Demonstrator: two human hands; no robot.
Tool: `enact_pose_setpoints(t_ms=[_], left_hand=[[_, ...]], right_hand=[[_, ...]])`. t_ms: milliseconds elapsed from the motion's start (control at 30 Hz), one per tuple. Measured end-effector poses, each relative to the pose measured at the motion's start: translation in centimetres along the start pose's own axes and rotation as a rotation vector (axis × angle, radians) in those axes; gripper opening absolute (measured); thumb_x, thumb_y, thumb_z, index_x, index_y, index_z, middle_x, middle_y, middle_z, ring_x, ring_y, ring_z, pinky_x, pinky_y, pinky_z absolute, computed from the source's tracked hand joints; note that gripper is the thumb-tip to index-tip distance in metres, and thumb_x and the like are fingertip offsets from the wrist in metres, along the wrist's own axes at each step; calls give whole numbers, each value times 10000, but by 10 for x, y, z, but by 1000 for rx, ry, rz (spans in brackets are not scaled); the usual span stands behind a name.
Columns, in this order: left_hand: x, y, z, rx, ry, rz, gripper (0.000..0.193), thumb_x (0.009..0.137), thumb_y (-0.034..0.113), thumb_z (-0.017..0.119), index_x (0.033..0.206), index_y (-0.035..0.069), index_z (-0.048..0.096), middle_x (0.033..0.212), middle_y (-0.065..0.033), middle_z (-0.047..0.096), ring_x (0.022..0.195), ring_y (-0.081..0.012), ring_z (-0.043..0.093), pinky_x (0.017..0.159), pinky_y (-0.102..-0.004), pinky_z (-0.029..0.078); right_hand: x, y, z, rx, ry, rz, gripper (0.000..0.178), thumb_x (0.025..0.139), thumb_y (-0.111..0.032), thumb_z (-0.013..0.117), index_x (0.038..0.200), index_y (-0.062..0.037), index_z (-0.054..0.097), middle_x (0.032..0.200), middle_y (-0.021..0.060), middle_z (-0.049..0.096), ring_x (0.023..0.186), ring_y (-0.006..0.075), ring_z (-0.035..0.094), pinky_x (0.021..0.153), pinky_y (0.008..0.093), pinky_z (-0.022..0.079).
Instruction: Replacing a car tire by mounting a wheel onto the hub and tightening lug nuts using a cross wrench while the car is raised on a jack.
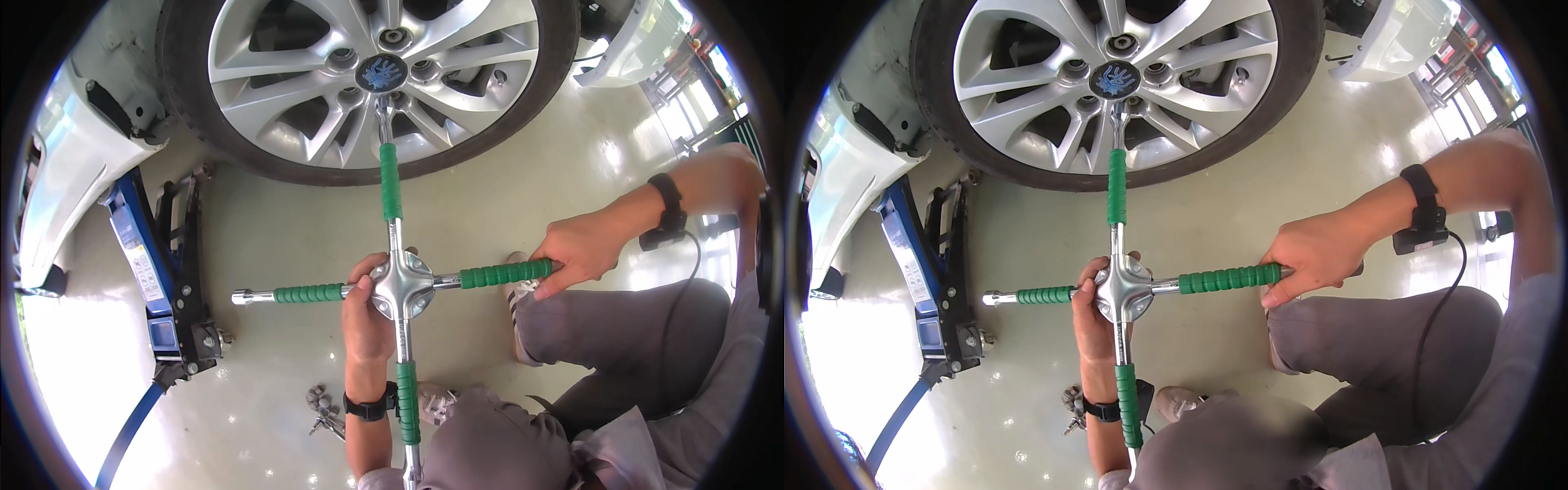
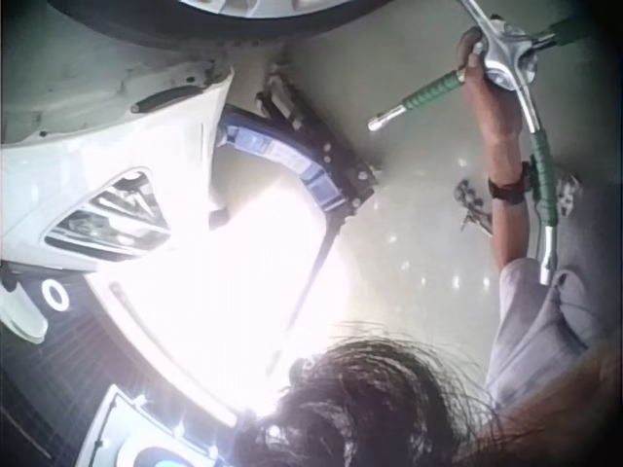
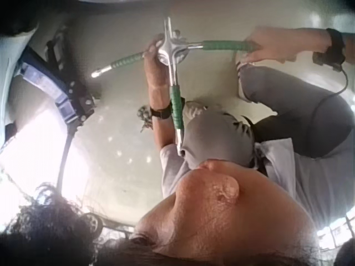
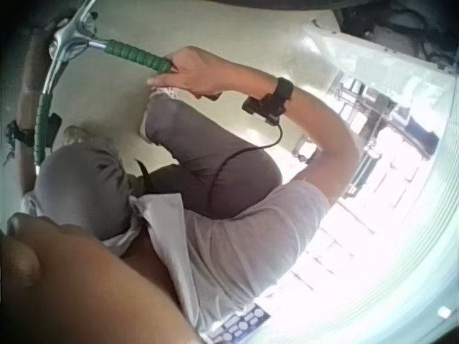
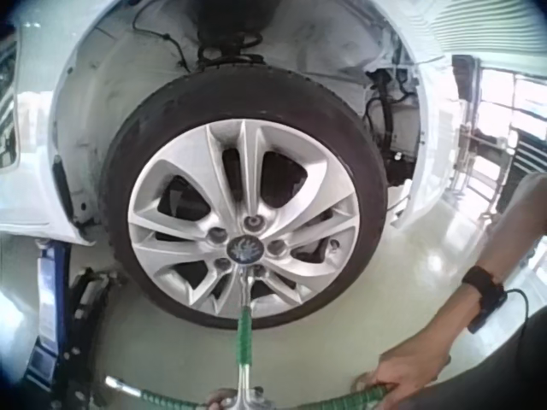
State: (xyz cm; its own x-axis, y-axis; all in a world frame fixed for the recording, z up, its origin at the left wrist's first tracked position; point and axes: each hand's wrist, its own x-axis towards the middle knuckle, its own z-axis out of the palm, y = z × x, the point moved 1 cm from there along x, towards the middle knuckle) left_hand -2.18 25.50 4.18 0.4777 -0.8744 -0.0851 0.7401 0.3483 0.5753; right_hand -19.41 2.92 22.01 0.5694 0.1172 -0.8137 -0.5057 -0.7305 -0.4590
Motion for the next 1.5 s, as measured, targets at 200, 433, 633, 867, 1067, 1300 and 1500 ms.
enact_pose_setpoints(t_ms=[200, 433, 633, 867, 1067, 1300, 1500], left_hand=[[12, -8, 5, 14, 21, -40, 486, 999, 358, 518, 1347, 19, 514, 1358, -321, 543, 1161, -427, 623, 1012, -508, 521], [29, -20, 0, -161, -50, -86, 328, 1022, 323, 480, 1252, 104, 560, 1397, -250, 533, 1212, -419, 591, 1056, -514, 492], [30, -32, 4, -214, -34, -122, 269, 1043, 344, 464, 1188, 146, 575, 1406, -172, 548, 1232, -377, 589, 1051, -483, 507], [30, -9, 22, 2, 77, -119, 298, 1069, 313, 400, 1202, 87, 541, 1381, -209, 556, 1175, -367, 628, 979, -438, 562], [33, 21, 44, 384, 155, -110, 358, 1085, 300, 392, 1218, 0, 536, 1347, -227, 589, 1075, -327, 675, 927, -392, 563], [36, 51, 84, 1008, 21, 101, 188, 1029, 130, 574, 1110, -16, 661, 1225, -136, 680, 952, -190, 663, 839, -303, 500], [38, 39, 116, 1715, -172, 78, 160, 924, 168, 681, 993, 25, 702, 911, -112, 707, 907, -265, 659, 776, -403, 525]], right_hand=[[-1, 9, -2, 104, -2, 50, 452, 984, -441, 651, 844, -11, 653, 522, 60, 547, 454, 180, 549, 461, 339, 442], [-5, 3, -16, 29, 13, 68, 447, 993, -420, 649, 835, -3, 608, 560, 74, 569, 513, 211, 569, 520, 372, 446], [-18, -3, -27, -86, -46, 113, 447, 995, -431, 638, 896, 4, 604, 598, 69, 614, 559, 205, 636, 549, 354, 500], [13, 33, -30, -41, -220, -61, 448, 995, -426, 634, 928, 14, 595, 657, 71, 653, 650, 190, 712, 603, 333, 555], [88, 80, -16, -180, -306, -272, 440, 968, -424, 672, 989, 12, 615, 792, 97, 697, 761, 204, 707, 722, 356, 564], [158, 54, -27, 121, -37, -397, 369, 1022, -375, 576, 1135, -30, 638, 895, 71, 699, 868, 216, 653, 812, 351, 508], [60, 56, -77, 883, 145, -510, 390, 1069, -340, 467, 1219, -11, 612, 1056, 130, 695, 979, 248, 706, 768, 384, 600]])
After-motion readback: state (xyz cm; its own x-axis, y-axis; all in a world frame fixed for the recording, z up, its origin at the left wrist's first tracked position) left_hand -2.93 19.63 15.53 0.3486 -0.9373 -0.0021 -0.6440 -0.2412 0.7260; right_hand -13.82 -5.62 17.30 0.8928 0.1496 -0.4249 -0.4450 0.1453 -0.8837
